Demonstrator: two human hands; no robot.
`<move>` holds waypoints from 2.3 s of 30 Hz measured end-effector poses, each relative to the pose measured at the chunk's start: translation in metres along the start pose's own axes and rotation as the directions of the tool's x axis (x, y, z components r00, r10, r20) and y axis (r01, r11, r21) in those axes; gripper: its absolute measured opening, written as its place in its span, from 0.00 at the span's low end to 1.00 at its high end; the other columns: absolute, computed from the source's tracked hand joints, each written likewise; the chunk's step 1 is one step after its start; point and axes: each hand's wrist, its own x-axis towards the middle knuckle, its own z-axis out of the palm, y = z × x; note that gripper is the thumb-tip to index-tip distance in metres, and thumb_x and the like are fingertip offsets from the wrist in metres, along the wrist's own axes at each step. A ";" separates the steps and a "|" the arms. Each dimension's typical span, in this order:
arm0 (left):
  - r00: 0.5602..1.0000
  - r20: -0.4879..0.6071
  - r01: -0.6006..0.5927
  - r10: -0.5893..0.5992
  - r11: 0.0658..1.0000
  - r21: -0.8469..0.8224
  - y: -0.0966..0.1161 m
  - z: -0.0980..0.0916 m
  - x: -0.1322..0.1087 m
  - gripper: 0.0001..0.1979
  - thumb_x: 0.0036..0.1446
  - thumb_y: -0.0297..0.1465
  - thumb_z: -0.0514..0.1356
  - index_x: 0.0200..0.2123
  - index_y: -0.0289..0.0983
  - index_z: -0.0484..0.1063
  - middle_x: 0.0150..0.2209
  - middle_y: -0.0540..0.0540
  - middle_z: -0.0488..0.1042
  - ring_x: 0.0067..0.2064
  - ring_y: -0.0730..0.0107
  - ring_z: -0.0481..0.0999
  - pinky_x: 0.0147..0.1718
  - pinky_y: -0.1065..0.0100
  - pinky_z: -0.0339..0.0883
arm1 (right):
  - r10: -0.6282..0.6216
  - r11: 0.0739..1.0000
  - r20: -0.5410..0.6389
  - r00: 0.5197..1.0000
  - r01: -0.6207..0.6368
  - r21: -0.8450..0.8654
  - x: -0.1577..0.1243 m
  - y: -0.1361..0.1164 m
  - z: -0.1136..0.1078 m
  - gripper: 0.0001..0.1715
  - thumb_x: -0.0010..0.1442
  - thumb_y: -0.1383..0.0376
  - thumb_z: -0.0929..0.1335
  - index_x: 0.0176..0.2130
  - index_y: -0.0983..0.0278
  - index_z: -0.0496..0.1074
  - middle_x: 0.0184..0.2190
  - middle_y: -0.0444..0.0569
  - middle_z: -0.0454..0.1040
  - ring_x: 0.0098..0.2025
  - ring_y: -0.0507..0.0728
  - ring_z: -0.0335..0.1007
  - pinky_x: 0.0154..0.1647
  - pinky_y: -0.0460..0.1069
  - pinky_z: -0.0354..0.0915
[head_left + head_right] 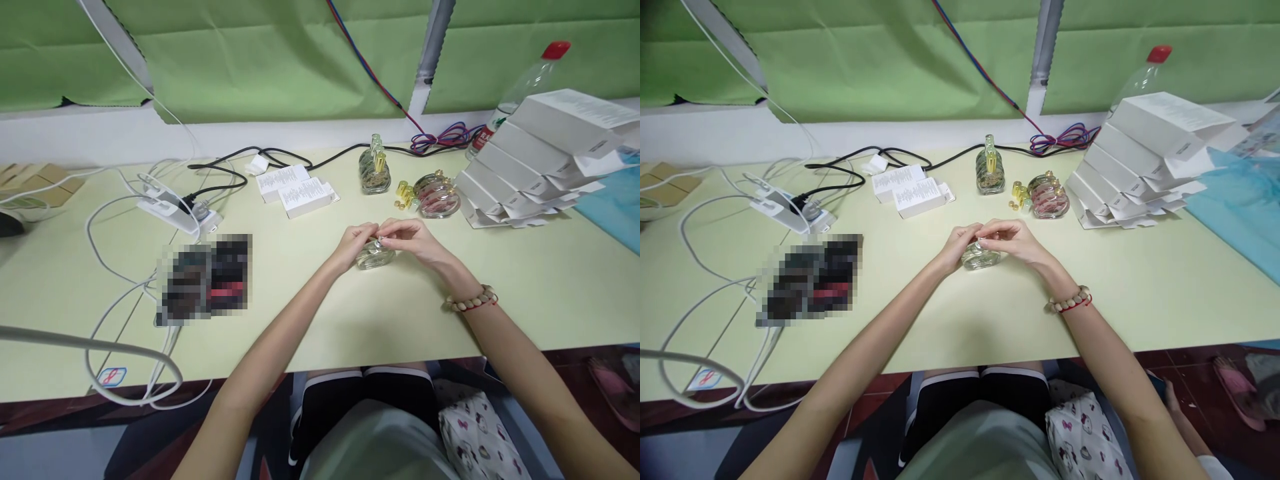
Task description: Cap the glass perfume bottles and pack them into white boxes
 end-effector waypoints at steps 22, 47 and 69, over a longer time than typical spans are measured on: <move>0.996 -0.085 0.035 -0.036 0.999 -0.002 -0.004 0.001 0.001 0.18 0.51 0.42 0.55 0.22 0.33 0.72 0.23 0.48 0.75 0.30 0.70 0.72 0.33 0.70 0.62 | 0.010 1.000 0.018 1.000 -0.010 0.022 0.000 -0.002 0.006 0.12 0.40 0.57 0.75 0.27 0.59 0.77 0.33 0.46 0.74 0.34 0.52 0.67 0.36 0.49 0.63; 0.989 -0.127 0.066 -0.070 0.997 -0.035 -0.002 0.003 -0.001 0.19 0.48 0.43 0.56 0.15 0.35 0.61 0.15 0.54 0.60 0.22 0.78 0.60 0.26 0.71 0.54 | 0.078 0.997 0.037 0.996 -0.077 -0.026 0.001 0.005 0.007 0.17 0.47 0.51 0.71 0.29 0.61 0.76 0.31 0.45 0.74 0.35 0.53 0.68 0.39 0.48 0.62; 0.991 -0.119 0.060 -0.060 0.998 -0.004 -0.001 0.004 -0.002 0.19 0.49 0.42 0.55 0.15 0.35 0.61 0.16 0.54 0.61 0.21 0.79 0.59 0.25 0.72 0.53 | 0.085 0.993 0.093 0.992 -0.092 0.079 0.002 0.009 0.004 0.16 0.45 0.53 0.73 0.24 0.63 0.71 0.26 0.43 0.68 0.31 0.51 0.62 0.33 0.46 0.59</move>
